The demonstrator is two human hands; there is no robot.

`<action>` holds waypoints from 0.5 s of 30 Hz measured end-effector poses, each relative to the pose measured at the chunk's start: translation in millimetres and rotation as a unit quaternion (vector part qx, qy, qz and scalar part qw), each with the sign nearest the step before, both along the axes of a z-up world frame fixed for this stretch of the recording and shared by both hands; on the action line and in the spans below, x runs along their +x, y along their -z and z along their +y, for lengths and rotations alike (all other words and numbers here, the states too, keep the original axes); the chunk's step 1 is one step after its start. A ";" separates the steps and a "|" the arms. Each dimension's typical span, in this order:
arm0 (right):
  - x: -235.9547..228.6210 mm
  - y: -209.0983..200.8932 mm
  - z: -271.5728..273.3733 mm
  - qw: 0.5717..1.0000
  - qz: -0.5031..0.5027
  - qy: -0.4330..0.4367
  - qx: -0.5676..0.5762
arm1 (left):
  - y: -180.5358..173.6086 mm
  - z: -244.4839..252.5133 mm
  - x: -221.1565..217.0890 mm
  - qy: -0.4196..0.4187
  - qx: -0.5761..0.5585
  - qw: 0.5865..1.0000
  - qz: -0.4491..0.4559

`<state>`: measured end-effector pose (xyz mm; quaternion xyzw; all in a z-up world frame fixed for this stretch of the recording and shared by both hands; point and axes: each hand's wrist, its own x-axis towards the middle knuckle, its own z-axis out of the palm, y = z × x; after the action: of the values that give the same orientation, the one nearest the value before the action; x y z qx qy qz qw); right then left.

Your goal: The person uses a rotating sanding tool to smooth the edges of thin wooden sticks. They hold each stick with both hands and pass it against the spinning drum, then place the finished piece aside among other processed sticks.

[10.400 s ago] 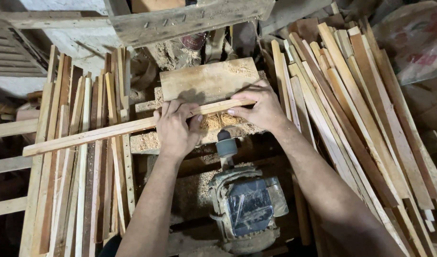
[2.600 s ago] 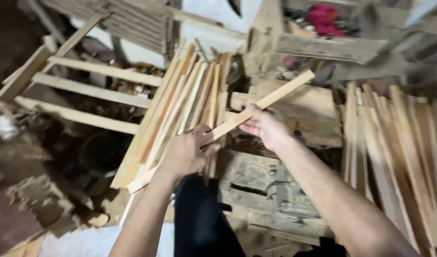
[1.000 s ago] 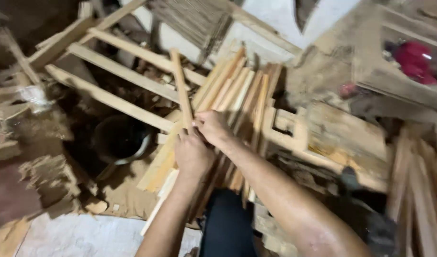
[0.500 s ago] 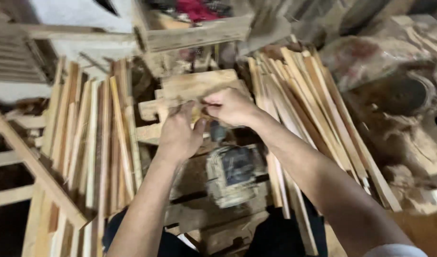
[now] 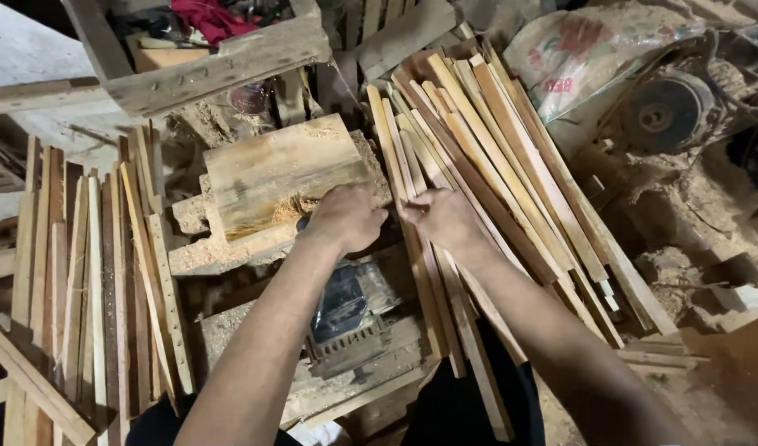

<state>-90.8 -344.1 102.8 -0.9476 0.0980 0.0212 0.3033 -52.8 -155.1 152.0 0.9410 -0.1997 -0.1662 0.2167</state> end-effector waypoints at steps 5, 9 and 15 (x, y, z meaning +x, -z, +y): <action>13.5 44.3 -20.7 0.984 0.073 0.065 -0.149 | -3.4 -9.2 -3.0 -0.002 0.020 0.999 0.030; 27.2 46.7 -34.5 0.989 0.079 0.070 -0.099 | -37.4 -18.6 -14.6 0.012 -0.001 0.999 0.045; 65.6 12.0 -48.6 0.964 -0.076 0.146 0.207 | -17.5 -40.7 -11.3 0.030 0.009 0.996 0.083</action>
<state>-25.1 -392.8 90.7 -0.8385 0.2058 -0.0755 0.4989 -64.0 -195.7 169.5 0.9197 -0.2076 -0.2516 0.2186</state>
